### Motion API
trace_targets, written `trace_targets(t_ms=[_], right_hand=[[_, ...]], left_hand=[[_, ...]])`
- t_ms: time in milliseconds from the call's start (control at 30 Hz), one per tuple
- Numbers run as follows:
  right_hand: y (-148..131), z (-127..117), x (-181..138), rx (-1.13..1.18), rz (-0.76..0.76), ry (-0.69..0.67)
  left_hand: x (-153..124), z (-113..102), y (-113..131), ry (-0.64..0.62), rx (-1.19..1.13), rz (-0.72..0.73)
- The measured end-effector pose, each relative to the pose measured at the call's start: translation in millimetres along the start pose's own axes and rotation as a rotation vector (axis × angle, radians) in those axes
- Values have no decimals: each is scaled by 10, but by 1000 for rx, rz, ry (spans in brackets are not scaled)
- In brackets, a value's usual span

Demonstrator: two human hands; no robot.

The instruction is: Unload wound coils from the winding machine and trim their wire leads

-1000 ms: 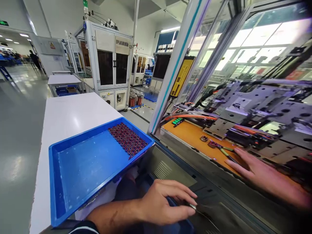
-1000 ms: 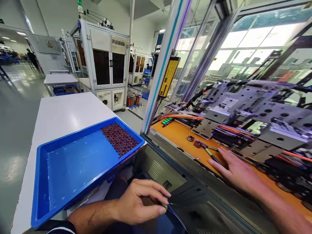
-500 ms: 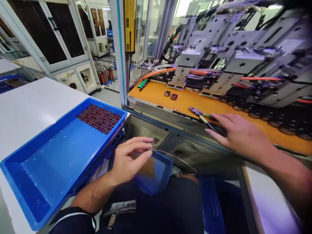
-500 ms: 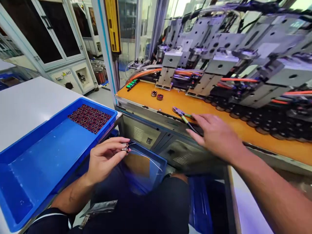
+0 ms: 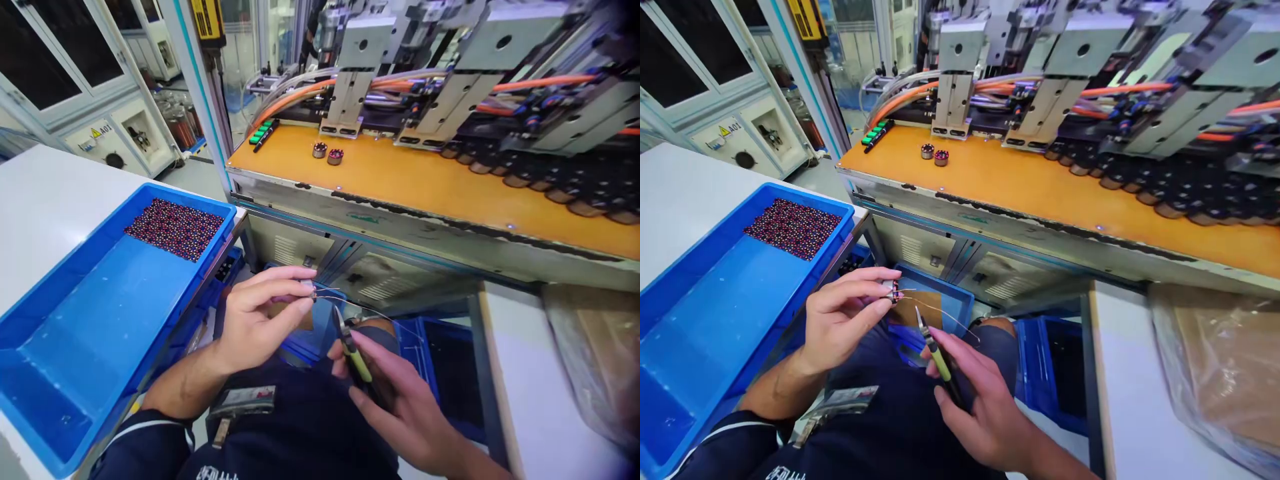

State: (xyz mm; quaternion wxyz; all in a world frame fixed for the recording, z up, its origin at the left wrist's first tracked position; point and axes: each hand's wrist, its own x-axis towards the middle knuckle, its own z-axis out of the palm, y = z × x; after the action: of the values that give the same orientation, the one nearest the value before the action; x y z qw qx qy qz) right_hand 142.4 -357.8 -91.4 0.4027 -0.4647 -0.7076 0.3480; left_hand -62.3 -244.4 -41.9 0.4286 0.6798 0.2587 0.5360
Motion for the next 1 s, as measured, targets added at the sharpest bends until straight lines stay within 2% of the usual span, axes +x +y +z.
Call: trace_targets(t_ms=[233, 433, 600, 1000], right_hand=[[29, -38, 82, -41, -27, -43], [-48, -6, 226, 70, -84, -31], [-85, 11, 266, 162, -62, -23], [-144, 10, 277, 199, -51, -14]], left_hand=[[-30, -20, 41, -5, 39, 14], [-25, -35, 26, -16, 46, 25], [-18, -40, 14, -14, 33, 24], [-14, -43, 11, -22, 47, 22]])
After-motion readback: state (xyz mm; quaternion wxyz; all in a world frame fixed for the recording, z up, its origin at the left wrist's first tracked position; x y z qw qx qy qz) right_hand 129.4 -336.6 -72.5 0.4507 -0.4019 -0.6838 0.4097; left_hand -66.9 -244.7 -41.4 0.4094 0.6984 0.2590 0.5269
